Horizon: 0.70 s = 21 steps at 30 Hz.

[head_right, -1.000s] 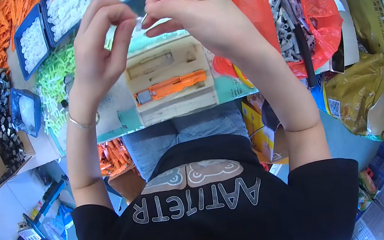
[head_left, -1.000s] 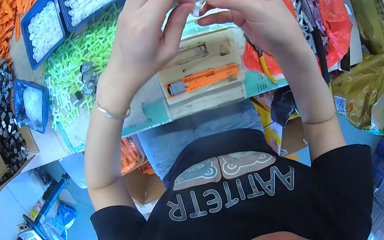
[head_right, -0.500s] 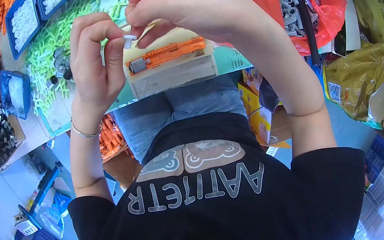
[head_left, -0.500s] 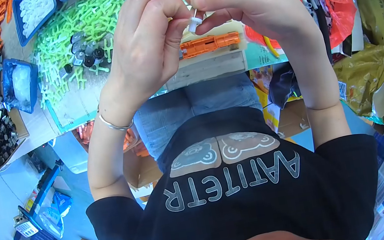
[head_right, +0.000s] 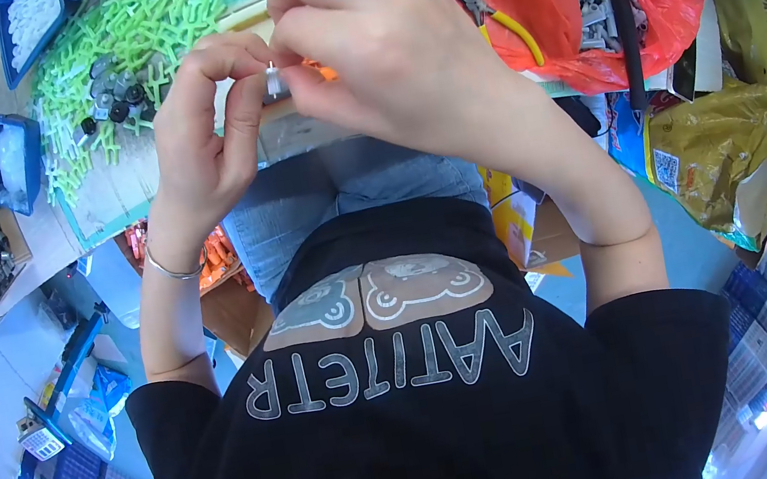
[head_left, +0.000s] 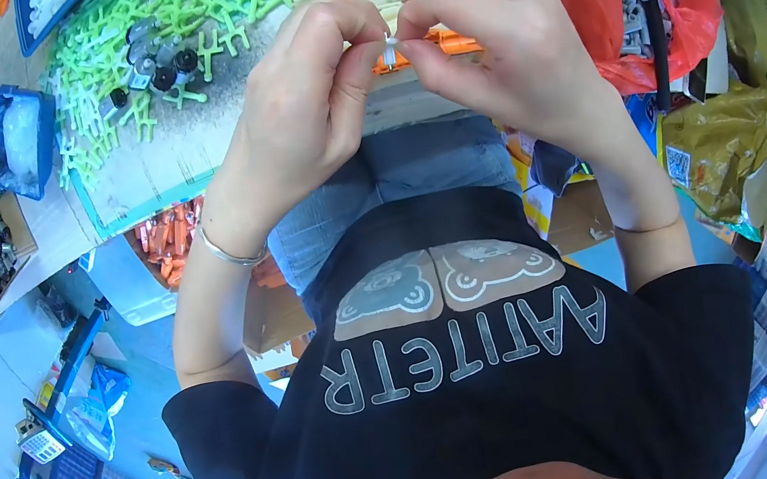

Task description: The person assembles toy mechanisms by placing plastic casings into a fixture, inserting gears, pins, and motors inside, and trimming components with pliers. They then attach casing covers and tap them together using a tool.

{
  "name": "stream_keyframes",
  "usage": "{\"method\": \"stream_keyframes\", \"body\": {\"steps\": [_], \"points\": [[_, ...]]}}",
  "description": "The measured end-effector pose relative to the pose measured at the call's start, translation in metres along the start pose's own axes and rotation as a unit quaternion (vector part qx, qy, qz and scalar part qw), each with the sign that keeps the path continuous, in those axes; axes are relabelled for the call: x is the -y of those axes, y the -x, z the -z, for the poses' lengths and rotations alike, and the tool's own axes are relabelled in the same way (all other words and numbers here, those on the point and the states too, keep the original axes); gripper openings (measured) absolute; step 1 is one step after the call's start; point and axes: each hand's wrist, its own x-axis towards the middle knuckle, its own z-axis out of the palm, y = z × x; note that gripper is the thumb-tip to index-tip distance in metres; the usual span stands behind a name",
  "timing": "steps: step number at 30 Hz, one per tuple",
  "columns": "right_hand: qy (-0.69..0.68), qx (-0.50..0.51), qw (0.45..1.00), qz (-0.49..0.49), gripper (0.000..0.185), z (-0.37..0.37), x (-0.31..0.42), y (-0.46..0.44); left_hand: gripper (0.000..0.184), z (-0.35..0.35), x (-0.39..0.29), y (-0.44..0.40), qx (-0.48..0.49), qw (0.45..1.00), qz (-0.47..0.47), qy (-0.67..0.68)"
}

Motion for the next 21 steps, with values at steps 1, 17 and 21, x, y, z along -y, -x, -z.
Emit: {"method": "stream_keyframes", "body": {"steps": [1, 17, 21], "points": [[0.107, 0.064, 0.992, -0.025, 0.011, 0.001, 0.002, 0.007, 0.011, -0.001, 0.002, 0.003, 0.002, 0.999, -0.019, -0.037], [0.162, 0.094, 0.981, -0.056, 0.014, -0.026, -0.013, 0.024, 0.018, -0.012, 0.018, 0.025, 0.011, 0.933, -0.13, -0.336], [-0.088, -0.079, 0.991, -0.056, 0.012, -0.016, -0.051, 0.004, 0.015, -0.017, 0.018, 0.016, -0.011, 0.929, -0.148, -0.34]]}}
